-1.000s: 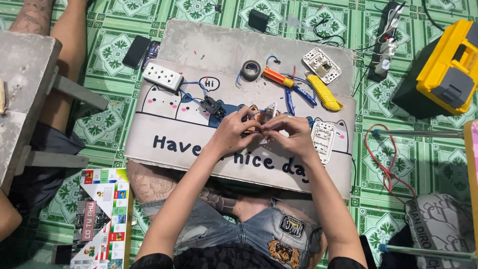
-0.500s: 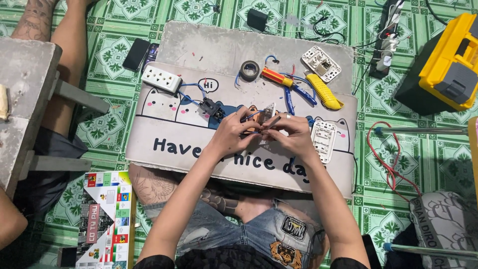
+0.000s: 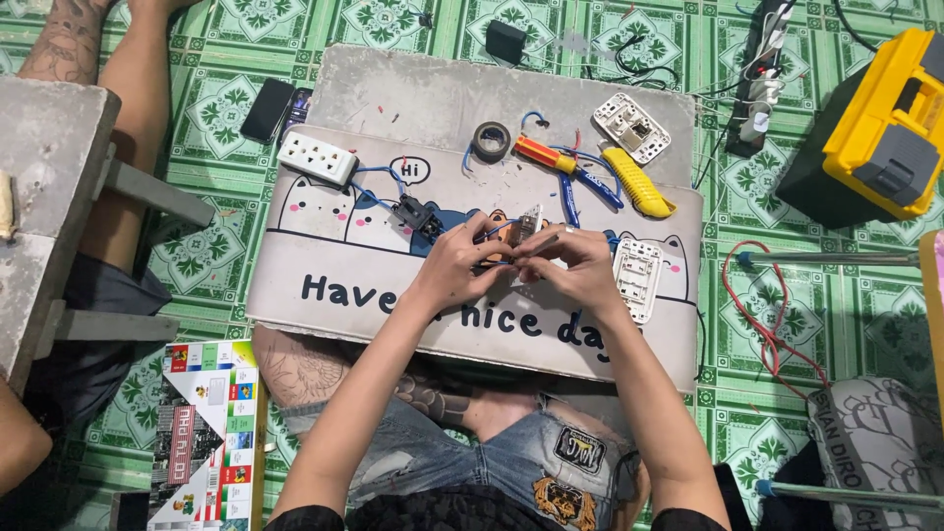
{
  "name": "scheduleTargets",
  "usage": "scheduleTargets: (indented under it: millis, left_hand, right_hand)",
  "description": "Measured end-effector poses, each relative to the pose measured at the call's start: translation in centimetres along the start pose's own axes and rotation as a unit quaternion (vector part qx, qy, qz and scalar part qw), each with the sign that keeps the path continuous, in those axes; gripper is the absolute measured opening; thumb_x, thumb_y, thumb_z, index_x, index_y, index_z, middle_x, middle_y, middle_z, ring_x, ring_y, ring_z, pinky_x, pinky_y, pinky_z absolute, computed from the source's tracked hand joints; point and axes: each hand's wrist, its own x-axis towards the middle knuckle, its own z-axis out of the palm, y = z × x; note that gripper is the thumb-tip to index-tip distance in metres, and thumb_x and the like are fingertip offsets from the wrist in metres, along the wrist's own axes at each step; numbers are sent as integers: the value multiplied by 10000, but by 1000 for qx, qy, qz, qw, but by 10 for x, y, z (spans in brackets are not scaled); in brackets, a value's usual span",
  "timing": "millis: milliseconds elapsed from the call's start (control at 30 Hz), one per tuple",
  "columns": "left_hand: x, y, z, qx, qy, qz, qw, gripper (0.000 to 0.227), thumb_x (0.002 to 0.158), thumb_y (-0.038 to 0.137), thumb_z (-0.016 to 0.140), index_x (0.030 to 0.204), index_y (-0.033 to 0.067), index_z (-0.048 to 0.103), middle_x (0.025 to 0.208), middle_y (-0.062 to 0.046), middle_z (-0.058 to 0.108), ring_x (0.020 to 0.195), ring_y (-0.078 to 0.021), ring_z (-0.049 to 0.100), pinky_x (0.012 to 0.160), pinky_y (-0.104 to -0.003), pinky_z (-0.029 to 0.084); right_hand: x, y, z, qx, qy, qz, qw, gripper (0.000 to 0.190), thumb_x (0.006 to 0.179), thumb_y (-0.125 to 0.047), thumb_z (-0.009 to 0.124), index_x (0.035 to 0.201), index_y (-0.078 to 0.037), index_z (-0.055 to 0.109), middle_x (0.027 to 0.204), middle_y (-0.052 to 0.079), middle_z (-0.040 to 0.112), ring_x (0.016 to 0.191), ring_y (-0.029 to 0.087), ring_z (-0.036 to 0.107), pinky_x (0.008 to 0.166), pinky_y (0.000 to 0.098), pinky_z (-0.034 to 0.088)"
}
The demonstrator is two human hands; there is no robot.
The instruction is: The person sits on the floor and wires an electrical switch by connecting blue and orange wires to the terminals. They use a screwdriver to tighten the connections and handle the switch and wires throughout the process.
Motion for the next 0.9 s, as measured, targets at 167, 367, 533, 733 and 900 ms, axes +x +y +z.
scheduleTargets:
  millis: [167, 367, 533, 733, 900]
  left_hand:
    - [1, 2, -2, -4, -2, -3, 1000, 107, 859, 265, 797, 939, 215, 746, 927, 13, 512, 679, -241, 607, 648, -358, 532]
    - [1, 1, -1, 6, -2, -1, 1000, 129, 834, 232, 822, 931, 207, 741, 927, 19, 515, 693, -238, 620, 659, -354, 542]
    - [2, 4, -4, -10, 0, -9, 1000, 117, 845, 228, 816, 927, 205, 736, 927, 21, 513, 691, -237, 614, 661, -354, 543]
    - [1, 4, -5, -30, 3, -5, 1000, 138, 835, 163, 826, 926, 194, 727, 940, 19, 508, 703, -238, 609, 697, -357, 539]
    - [3, 8, -7, -36, 4, -8, 999, 137, 831, 163, 828, 907, 202, 720, 941, 30, 511, 710, -216, 604, 701, -345, 534]
  right_hand:
    - [-3, 2, 0, -4, 1, 9, 1000, 175, 826, 138, 751, 996, 114, 718, 855, 221, 767, 647, 251, 760, 533, 354, 634]
    - [-1, 4, -2, -3, -11, -1, 1000, 130, 822, 109, 773, 942, 101, 723, 847, 226, 766, 643, 248, 761, 522, 341, 627]
    - [-1, -1, 2, -21, -5, 21, 1000, 261, 784, 142, 780, 1035, 113, 713, 875, 233, 776, 689, 267, 772, 568, 354, 638]
    - [2, 3, 1, -34, -18, -13, 999, 94, 817, 83, 785, 896, 86, 735, 836, 216, 765, 648, 225, 744, 516, 317, 621]
    - [0, 5, 0, 9, -33, 9, 999, 119, 875, 85, 714, 989, 113, 734, 861, 241, 762, 678, 234, 752, 552, 325, 638]
